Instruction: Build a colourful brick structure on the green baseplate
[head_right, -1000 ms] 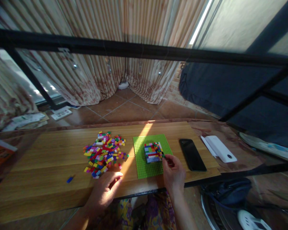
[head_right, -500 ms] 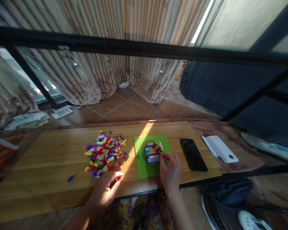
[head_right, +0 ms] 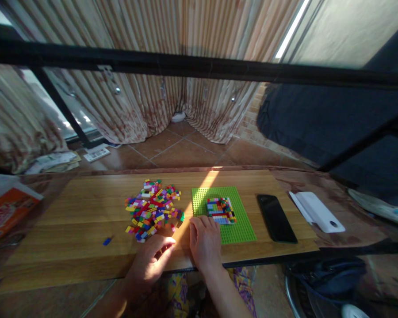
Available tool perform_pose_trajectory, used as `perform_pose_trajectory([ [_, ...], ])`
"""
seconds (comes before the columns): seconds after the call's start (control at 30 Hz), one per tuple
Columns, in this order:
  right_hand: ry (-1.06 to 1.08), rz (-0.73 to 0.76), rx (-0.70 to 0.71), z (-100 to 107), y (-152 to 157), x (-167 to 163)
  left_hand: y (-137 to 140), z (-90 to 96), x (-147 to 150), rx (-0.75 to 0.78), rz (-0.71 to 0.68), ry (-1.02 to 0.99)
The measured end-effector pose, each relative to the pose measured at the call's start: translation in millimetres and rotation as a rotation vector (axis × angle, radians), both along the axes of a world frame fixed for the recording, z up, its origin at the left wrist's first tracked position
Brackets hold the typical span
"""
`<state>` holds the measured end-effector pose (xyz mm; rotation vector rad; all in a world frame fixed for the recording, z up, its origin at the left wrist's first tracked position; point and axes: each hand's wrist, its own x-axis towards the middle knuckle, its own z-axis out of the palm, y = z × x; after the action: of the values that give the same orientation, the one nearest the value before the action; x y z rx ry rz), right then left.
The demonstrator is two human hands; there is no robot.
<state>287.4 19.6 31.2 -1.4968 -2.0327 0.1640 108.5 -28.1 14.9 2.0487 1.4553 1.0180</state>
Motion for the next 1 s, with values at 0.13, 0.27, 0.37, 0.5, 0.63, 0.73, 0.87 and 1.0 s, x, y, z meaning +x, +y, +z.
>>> perform_pose_trajectory([
  [0.13,-0.091,0.028,-0.013,7,11,-12,-1,0.0,0,-0.005,0.001,-0.039],
  [0.27,-0.156,0.014,-0.033,4,17,-23,0,0.1,0,-0.019,-0.013,-0.026],
  [0.37,-0.158,-0.014,-0.036,-5,19,-30,0,1.0,1,-0.021,-0.012,-0.013],
  [0.5,-0.128,-0.019,-0.021,-12,19,-31,0,0.5,1,-0.036,-0.023,0.013],
  [0.63,-0.026,0.027,-0.035,-9,15,-23,1,-3.4,0,-0.027,-0.033,0.006],
  [0.73,0.113,-0.002,-0.072,-1,9,-11,1,-5.8,0,0.003,-0.028,-0.021],
  [0.87,0.360,-0.076,-0.105,8,3,14,1,-3.3,1,-0.001,-0.026,-0.014],
  [1.0,0.508,-0.167,-0.080,11,4,45,2,1.3,1,-0.022,-0.033,0.004],
])
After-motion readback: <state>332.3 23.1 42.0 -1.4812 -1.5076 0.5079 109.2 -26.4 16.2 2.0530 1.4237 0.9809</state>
